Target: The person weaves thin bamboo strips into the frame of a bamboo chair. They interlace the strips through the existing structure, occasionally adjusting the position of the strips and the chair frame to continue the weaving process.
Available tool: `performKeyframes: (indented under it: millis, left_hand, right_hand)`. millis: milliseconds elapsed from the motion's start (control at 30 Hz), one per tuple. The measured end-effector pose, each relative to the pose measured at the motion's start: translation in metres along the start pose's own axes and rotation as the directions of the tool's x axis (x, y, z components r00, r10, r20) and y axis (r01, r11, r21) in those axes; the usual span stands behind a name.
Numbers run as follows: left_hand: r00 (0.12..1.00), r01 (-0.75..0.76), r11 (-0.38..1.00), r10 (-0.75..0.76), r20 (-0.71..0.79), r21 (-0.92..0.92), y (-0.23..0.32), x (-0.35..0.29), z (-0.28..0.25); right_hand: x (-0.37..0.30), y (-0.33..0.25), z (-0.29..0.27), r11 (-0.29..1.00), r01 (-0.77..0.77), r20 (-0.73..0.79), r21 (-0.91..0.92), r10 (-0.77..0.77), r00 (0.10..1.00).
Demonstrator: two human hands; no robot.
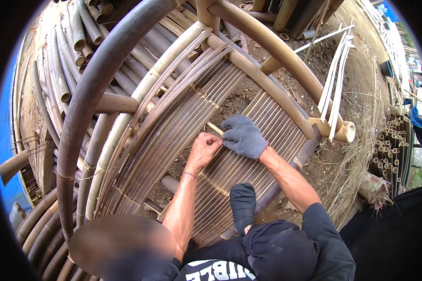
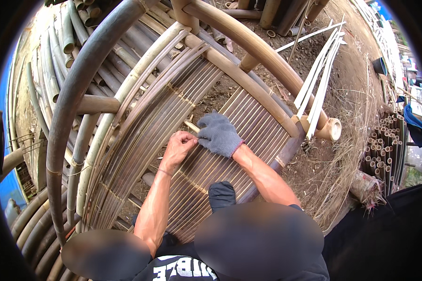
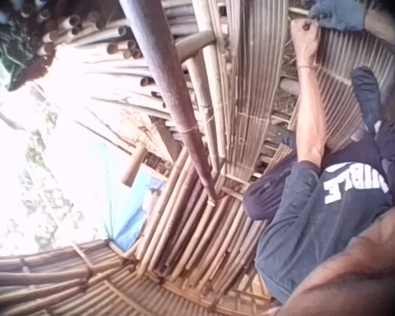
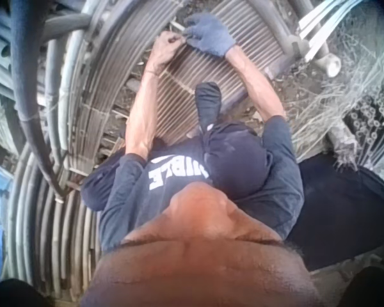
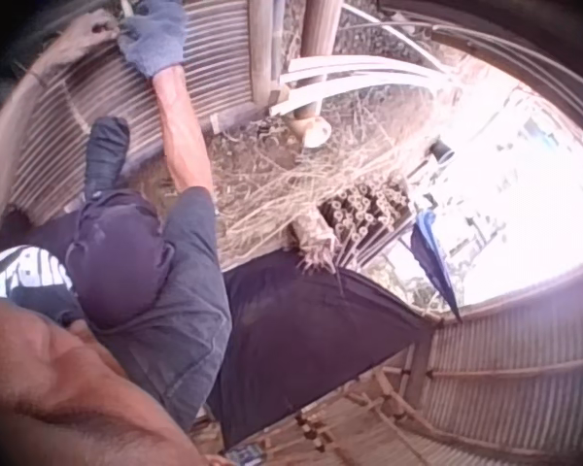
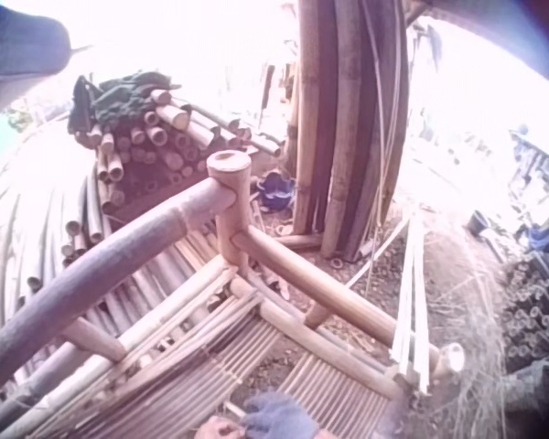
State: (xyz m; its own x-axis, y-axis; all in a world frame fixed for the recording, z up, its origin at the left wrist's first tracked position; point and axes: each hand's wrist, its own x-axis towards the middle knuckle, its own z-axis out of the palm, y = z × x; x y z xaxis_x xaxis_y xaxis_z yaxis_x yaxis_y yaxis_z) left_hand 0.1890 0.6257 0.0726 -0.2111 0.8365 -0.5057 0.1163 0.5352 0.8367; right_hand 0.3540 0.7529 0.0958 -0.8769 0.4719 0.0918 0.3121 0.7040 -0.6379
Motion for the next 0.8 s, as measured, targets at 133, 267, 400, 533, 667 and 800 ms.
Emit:
performKeyframes:
  millis: [133,267,400,533,667,800]
  left_hand:
    - [0.992,0.120,0.985,-0.113,0.063,-0.122,-0.010,0.003,-0.005]
    - [0.904,0.367,0.659,-0.420,0.083,-0.656,-0.021,0.006,0.008]
    - [0.931,0.311,0.544,-0.341,0.134,-0.779,-0.027,0.019,0.012]
    - [0.935,0.351,0.615,-0.276,0.224,-0.706,-0.029,0.026,0.015]
    - [0.915,0.403,0.654,-0.307,0.262,-0.641,-0.027,0.028,0.017]
    - [0.905,0.424,0.662,-0.312,0.288,-0.617,-0.029,0.025,0.014]
  right_hand:
    - [-0.028,-0.017,-0.017,0.915,-0.357,-0.141,0.188,0.385,0.912]
    - [-0.087,-0.006,-0.050,0.033,-0.171,0.069,0.985,0.829,0.556]
    - [-0.124,-0.007,-0.076,-0.343,-0.120,0.360,0.932,0.829,0.428]
    - [-0.113,-0.025,-0.100,-0.232,-0.701,0.604,0.674,0.720,0.343]
    - [-0.091,-0.035,-0.115,0.066,-0.884,0.625,0.463,0.682,0.379]
    - [-0.080,-0.018,-0.098,0.234,-0.410,0.177,0.881,0.641,0.747]
